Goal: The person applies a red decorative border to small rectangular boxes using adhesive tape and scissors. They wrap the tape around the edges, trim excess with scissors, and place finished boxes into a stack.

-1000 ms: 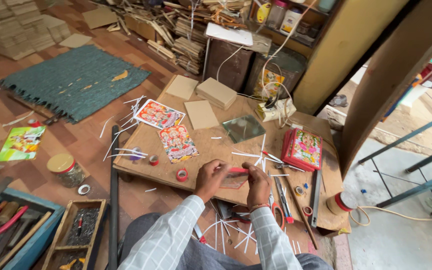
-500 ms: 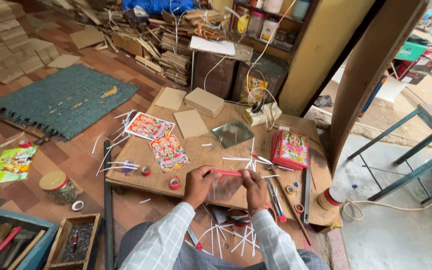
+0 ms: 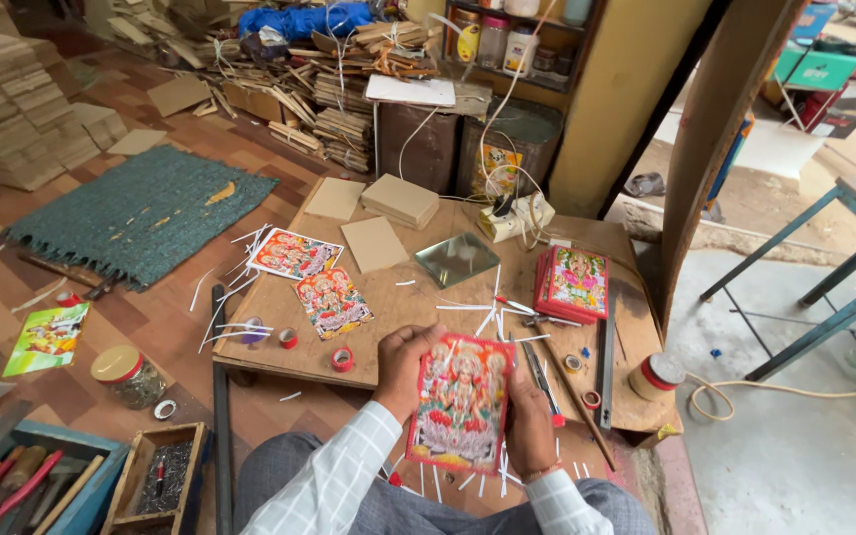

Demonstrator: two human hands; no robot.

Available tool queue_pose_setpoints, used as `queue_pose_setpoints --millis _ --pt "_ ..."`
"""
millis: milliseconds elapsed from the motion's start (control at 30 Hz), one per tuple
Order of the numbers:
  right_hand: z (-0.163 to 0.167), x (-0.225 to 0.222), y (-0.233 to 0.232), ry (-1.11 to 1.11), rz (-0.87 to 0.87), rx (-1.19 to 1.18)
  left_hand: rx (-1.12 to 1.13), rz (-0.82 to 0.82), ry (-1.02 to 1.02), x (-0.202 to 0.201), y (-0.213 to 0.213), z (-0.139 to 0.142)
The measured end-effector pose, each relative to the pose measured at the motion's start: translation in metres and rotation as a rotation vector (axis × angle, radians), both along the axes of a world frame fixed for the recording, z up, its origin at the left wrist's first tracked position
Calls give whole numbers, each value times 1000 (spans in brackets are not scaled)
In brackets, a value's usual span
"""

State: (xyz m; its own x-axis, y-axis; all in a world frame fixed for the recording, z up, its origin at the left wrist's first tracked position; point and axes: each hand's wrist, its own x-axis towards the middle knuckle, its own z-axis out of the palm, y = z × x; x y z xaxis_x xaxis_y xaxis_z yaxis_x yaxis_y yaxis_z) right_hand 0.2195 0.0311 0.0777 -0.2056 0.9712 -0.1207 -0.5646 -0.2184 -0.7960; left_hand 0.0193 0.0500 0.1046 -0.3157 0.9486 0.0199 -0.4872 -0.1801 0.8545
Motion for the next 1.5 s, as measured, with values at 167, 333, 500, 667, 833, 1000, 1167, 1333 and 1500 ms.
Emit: queue_pose_setpoints --millis 167,333,500,667,833,1000,1167,1333,1500 --pt "-23 11 -21 -292 139 -1 -55 232 -39 0 19 -10" --pt "-33 20 -16 -243 122 -35 46 176 -51 7 20 -14" --pt "-25 43 19 -218 -163 -21 -222 -1 556 -6 -15 -48" --pt "-9 93 109 -222 -266 124 -238 -12 889 -19 -46 -101" --pt "7 122 192 -365 -281 117 -286 -72 875 -11 -39 -130" --pt "19 123 238 -391 -317 -37 -341 -185 985 -6 -28 -147" --pt "11 130 248 -922 -478 -70 -375 -217 911 -1 -26 -157" --pt "3 134 238 -1568 -718 198 -393 -278 915 3 -31 -160" --pt "-25 87 219 -1521 -857 702 -333 -262 962 10 -31 -164"
